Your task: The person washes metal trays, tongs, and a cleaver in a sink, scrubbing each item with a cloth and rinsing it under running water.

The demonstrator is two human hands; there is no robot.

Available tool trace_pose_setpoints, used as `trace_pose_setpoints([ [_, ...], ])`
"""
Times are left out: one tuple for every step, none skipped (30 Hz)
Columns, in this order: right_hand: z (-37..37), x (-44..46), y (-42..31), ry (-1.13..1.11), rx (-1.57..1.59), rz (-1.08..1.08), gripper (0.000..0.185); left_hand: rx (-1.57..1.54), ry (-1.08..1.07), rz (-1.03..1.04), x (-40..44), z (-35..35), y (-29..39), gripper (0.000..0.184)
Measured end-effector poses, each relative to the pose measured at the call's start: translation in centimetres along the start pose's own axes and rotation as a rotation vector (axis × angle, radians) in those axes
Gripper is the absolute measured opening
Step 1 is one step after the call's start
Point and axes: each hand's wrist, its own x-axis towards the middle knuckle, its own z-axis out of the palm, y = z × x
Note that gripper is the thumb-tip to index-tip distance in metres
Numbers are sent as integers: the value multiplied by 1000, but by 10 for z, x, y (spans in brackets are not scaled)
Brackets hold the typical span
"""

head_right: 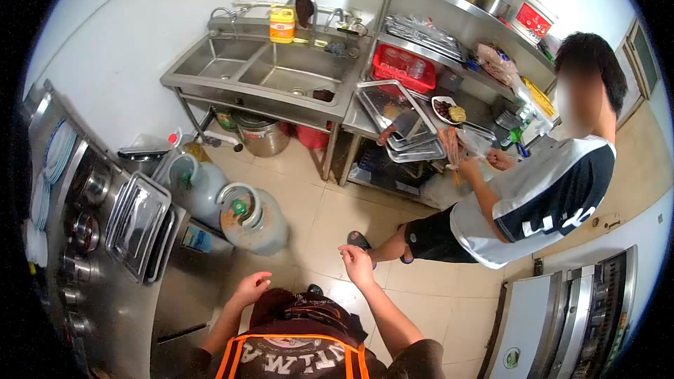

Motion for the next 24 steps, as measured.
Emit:
trace_pose_setpoints([
  [-9, 15, 1, 43, -18, -17, 12, 24, -60, 21, 12, 5, 7, 27],
  [-8, 13, -13, 97, -45, -65, 12, -4, -52, 45, 5, 2, 4, 26],
  [-13, 37, 2, 100, -35, -16, 12, 12, -91, 17, 32, 4, 12, 26],
  [-14, 55, 9, 130, -12, 13, 12, 56, -130, -15, 54, -3, 28, 25],
  [-15, 52, -2, 163, 0, -1, 11, 87, -141, -17, 53, -13, 41, 25],
  [-18, 83, 10, 170, 1, 37, 12, 168, -91, 149, 102, -22, 57, 26],
  [-20, 106, 16, 170, 3, 50, 13, 150, -145, 75, 140, -26, 64, 26],
  [-23, 100, 9, 169, 49, 52, 13, 145, -128, 80, 137, -30, 68, 27],
  [-26, 140, 16, 199, 46, 64, 13, 153, -142, 82, 193, -36, 82, 27],
  [-29, 166, 9, 248, 32, 96, 14, 155, -155, 99, 227, -38, 94, 27],
  [-36, 166, -7, 288, 18, 113, 15, 127, -186, 121, 226, -39, 105, 27],
  [-40, 225, -4, 414, -110, 54, 20, 110, -241, 144, 284, -44, 120, 27],
  [-43, 262, -2, 450, -221, 59, 24, 116, -264, 140, 317, -48, 137, 27],
  [-50, 255, -9, 446, -170, 29, 31, 58, -283, 187, 313, -45, 159, 27],
  [-50, 318, 5, 506, -320, 38, 37, 10, -354, 185, 358, -48, 176, 27],
  [-52, 348, 13, 488, -353, 107, 50, 9, -375, 177, 381, -46, 193, 27],
  [-60, 350, 0, 497, -354, 102, 50, 8, -375, 259, 377, -45, 213, 26],
  [-59, 385, 6, 532, -465, 178, 55, 8, -402, 315, 417, -45, 227, 25],
  [-59, 402, 7, 560, -572, 246, 59, 12, -419, 299, 440, -41, 237, 25],
  [-66, 397, 2, 557, -614, 259, 66, 38, -447, 350, 435, -35, 249, 26],
  [-62, 418, 20, 458, -660, 433, 69, 76, -518, 348, 467, -35, 250, 26],
  [-65, 427, 21, 432, -670, 492, 71, 29, -575, 344, 482, -33, 263, 26],
  [-71, 423, 13, 414, -683, 521, 73, 29, -574, 353, 475, -35, 279, 26],
  [-72, 427, 14, 414, -684, 541, 73, 71, -625, 335, 484, -37, 289, 26],
])
